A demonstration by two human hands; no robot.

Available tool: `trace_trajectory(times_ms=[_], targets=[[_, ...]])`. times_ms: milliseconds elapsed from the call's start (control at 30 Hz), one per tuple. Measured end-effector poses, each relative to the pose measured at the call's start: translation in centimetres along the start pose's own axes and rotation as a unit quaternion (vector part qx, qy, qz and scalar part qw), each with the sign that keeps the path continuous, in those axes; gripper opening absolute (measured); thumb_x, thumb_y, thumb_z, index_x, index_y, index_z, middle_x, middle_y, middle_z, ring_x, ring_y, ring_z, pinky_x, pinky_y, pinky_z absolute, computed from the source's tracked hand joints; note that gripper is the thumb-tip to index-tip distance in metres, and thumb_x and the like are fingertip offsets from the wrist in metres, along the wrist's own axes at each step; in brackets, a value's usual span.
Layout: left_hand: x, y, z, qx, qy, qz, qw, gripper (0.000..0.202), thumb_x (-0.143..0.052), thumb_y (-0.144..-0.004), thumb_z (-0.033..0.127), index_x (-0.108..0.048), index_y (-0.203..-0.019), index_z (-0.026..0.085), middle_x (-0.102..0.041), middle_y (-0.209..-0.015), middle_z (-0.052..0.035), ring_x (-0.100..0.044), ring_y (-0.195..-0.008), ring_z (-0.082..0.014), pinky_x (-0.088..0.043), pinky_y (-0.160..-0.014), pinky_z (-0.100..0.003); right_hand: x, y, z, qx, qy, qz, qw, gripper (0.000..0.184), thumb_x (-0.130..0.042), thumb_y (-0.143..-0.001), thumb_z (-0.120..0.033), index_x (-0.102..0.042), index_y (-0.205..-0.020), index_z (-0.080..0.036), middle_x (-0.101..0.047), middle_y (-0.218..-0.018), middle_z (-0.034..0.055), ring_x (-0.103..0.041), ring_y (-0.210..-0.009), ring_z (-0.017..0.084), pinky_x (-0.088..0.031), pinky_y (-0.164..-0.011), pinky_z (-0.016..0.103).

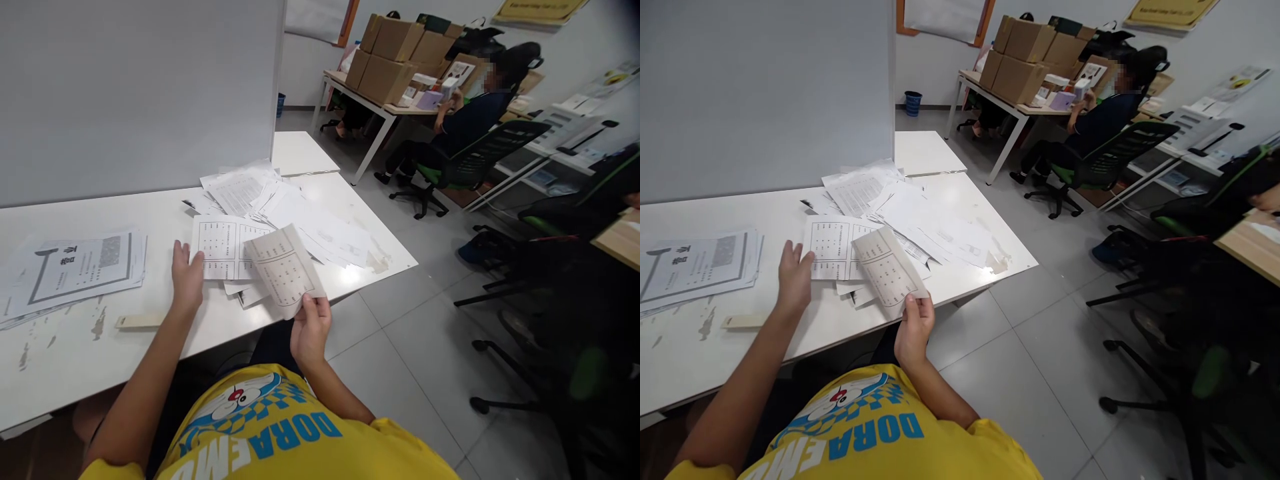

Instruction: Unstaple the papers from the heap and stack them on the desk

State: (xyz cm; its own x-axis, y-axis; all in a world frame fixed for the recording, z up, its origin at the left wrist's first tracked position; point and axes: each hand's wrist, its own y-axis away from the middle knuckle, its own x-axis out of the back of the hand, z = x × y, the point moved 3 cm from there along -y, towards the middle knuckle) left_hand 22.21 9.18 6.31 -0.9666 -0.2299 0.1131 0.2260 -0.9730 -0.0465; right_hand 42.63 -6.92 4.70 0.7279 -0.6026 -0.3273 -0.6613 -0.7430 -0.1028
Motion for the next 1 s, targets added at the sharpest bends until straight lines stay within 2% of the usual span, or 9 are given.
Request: trace_trajectory(times_ms=[100,233,333,433,533,667,767,900,1000], targets=[[-0.3,2.5,1.4,-0.169,-0.219,0.008,0.961,0.075,-0.057,-0.09,0.038,-0.024,-0.156,0.028,-0.012,-0.169,-0.007,0.005,-0.156,-0.0323,-0.003,-0.127,-0.059,-0.6,-2.0,-2.5,-0.066,-0.114,0.008,0.991,0.042,-0.059,-0.092,-0.038,-0.059,-0.131,-0.023,-0.072,-0.113,0.0072,-0.066,-0.111,0.02,-0.047,-0.107,0.042],[-3.6,4.3,3.6,-0.363,-0.344,-0.127,0.857,0.065,-0.05,-0.093,0.053,-0.04,-0.15,0.025,-0.029,-0.164,-0.011,0.004,-0.155,-0.0372,-0.001,-0.123,-0.067,0.4,-7.9,-2.1,-0.046,-0.086,0.009,0.995,0.04,-0.068,-0.078,-0.034,-0.065,-0.115,-0.021,-0.072,-0.107,0.0055,-0.065,-0.105,0.02,-0.045,-0.107,0.04],[-6.4,2.8,4.8,-0.318,-0.265,-0.269,0.869,0.079,-0.051,-0.088,0.066,-0.033,-0.153,0.024,-0.031,-0.162,-0.0148,-0.012,-0.154,-0.0387,-0.018,-0.121,-0.064,1.5,-12.7,-1.2,0.029,0.023,0.006,0.999,0.036,-0.061,-0.08,-0.037,-0.065,-0.111,-0.019,-0.07,-0.102,0.006,-0.063,-0.102,0.021,-0.048,-0.1,0.039],[-8.1,1.2,6.1,-0.209,-0.12,-0.389,0.889,0.072,-0.048,-0.088,0.07,-0.049,-0.144,0.025,-0.051,-0.149,-0.0136,-0.043,-0.141,-0.0349,-0.041,-0.112,-0.052,2.0,-16.1,-2.4,0.115,0.127,0.006,0.985,0.034,-0.053,-0.085,-0.036,-0.063,-0.113,-0.021,-0.067,-0.104,0.0056,-0.061,-0.102,0.021,-0.049,-0.096,0.041],[-8.2,0.8,7.8,-0.161,-0.008,-0.439,0.884,0.068,-0.048,-0.084,0.076,-0.069,-0.119,0.021,-0.067,-0.127,-0.0123,-0.059,-0.124,-0.0329,-0.049,-0.103,-0.046,1.5,-18.1,-5.3,0.182,0.196,-0.027,0.963,0.03,-0.051,-0.087,-0.033,-0.064,-0.114,-0.025,-0.065,-0.11,0.005,-0.059,-0.106,0.022,-0.049,-0.096,0.042],[-6.9,1.9,9.6,-0.103,0.099,-0.499,0.855,0.091,-0.025,-0.078,0.091,-0.072,-0.108,0.019,-0.073,-0.111,-0.0142,-0.064,-0.115,-0.0348,-0.056,-0.089,-0.047,-0.3,-18.6,-9.0,0.213,0.2,-0.125,0.948,0.028,-0.054,-0.092,-0.038,-0.064,-0.117,-0.029,-0.063,-0.118,0.0049,-0.06,-0.103,0.022,-0.052,-0.09,0.041],[-5.6,2.6,9.5,-0.068,0.097,-0.475,0.872,0.077,-0.041,-0.08,0.084,-0.071,-0.112,0.021,-0.073,-0.11,-0.0124,-0.066,-0.111,-0.0334,-0.059,-0.082,-0.045,-2.2,-17.8,-10.1,0.2,0.174,-0.187,0.946,0.036,-0.057,-0.092,-0.047,-0.061,-0.123,-0.031,-0.063,-0.12,0.0042,-0.061,-0.101,0.021,-0.054,-0.087,0.038],[-3.7,2.9,8.8,-0.076,0.117,-0.335,0.932,0.042,-0.069,-0.082,0.052,-0.07,-0.112,0.022,-0.073,-0.112,-0.0088,-0.066,-0.112,-0.0294,-0.059,-0.088,-0.042,-4.3,-15.9,-9.7,0.164,0.142,-0.219,0.951,0.051,-0.062,-0.089,-0.053,-0.054,-0.136,-0.034,-0.06,-0.129,0.0042,-0.06,-0.112,0.022,-0.054,-0.093,0.039],[-2.5,2.6,8.7,-0.078,0.195,-0.255,0.944,0.031,-0.07,-0.081,0.04,-0.071,-0.107,0.022,-0.074,-0.108,-0.0073,-0.066,-0.113,-0.0283,-0.058,-0.093,-0.043,-5.4,-14.0,-9.0,0.112,0.109,-0.241,0.958,0.062,-0.061,-0.089,-0.056,-0.044,-0.145,-0.036,-0.06,-0.13,0.0049,-0.059,-0.12,0.023,-0.053,-0.099,0.041]])
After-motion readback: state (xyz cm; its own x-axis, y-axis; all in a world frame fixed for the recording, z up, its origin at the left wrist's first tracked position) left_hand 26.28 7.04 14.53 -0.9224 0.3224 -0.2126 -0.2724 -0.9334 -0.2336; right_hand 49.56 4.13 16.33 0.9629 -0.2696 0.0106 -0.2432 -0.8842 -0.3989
